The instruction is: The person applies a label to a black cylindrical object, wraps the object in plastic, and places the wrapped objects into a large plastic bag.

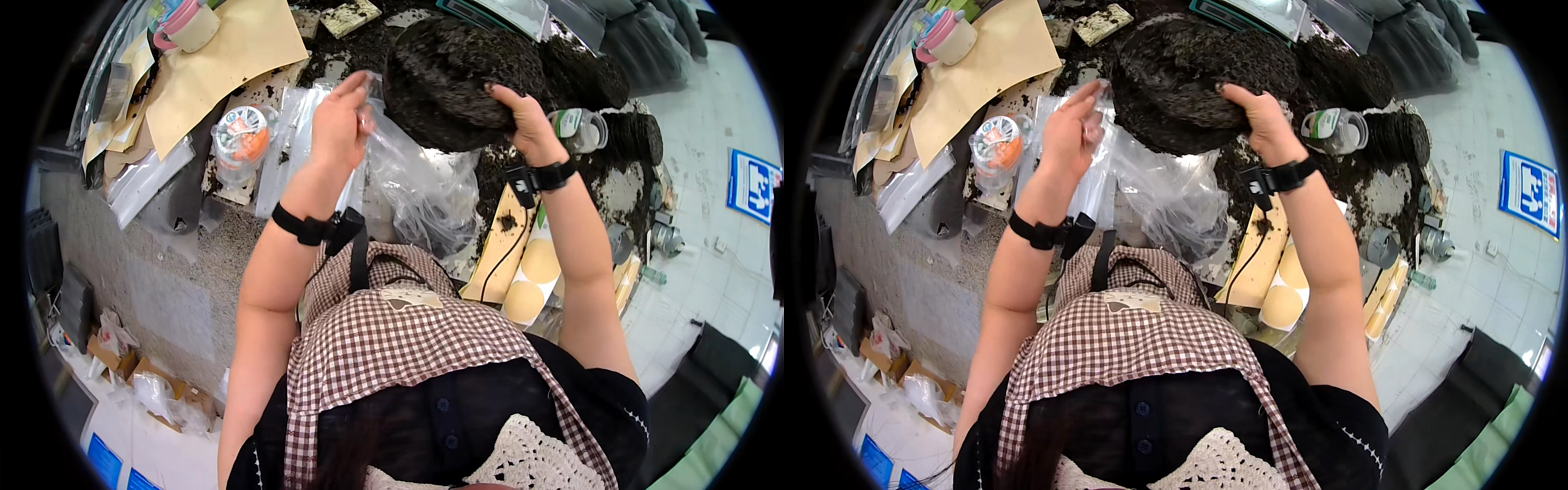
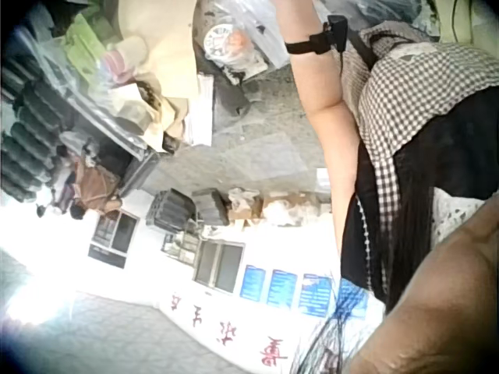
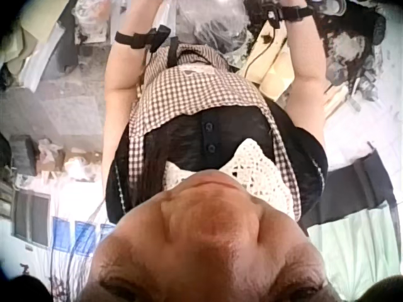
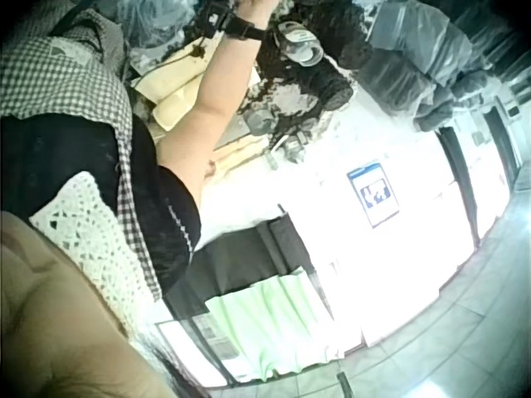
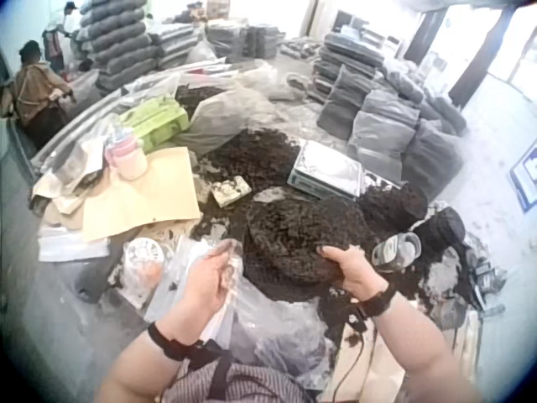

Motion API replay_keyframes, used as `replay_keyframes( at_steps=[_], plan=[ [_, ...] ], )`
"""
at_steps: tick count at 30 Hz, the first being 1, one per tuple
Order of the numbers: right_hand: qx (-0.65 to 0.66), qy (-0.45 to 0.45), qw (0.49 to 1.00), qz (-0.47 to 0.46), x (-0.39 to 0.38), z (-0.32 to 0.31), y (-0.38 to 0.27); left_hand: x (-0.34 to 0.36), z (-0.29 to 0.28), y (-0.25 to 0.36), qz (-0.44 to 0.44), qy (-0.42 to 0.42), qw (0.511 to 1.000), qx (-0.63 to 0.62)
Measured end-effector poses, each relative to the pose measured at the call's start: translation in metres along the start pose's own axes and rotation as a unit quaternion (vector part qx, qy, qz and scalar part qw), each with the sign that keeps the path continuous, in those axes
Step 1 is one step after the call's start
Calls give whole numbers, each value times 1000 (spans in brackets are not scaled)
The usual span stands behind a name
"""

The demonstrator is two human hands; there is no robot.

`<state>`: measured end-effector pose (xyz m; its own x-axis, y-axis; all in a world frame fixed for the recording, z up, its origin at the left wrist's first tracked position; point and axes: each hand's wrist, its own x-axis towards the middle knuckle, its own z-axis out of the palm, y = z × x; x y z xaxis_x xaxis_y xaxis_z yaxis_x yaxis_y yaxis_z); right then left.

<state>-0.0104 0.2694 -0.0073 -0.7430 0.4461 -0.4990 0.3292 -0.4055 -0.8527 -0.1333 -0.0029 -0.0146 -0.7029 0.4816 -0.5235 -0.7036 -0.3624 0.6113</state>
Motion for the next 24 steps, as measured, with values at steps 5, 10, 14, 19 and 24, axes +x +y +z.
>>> replay_keyframes(
  at_steps=[5, 10, 14, 19, 24],
  plan=[
    [-496, 10, 848, -187, -64, 24, -3, 16, -7, -10, -22, 36, 998, 40],
    [-715, -272, 611, -203, -87, 52, 15, -44, 46, -39, 91, -15, 981, 170],
    [-542, -481, 514, -458, -76, 24, 78, -119, 102, -78, 87, -160, 972, 149],
    [-676, -554, 476, -99, -98, 52, 105, -203, 97, -117, 112, -315, 930, 156],
    [-812, -393, 405, -148, -119, 42, 121, -183, 75, -118, 82, -262, 948, 160]
  ],
)
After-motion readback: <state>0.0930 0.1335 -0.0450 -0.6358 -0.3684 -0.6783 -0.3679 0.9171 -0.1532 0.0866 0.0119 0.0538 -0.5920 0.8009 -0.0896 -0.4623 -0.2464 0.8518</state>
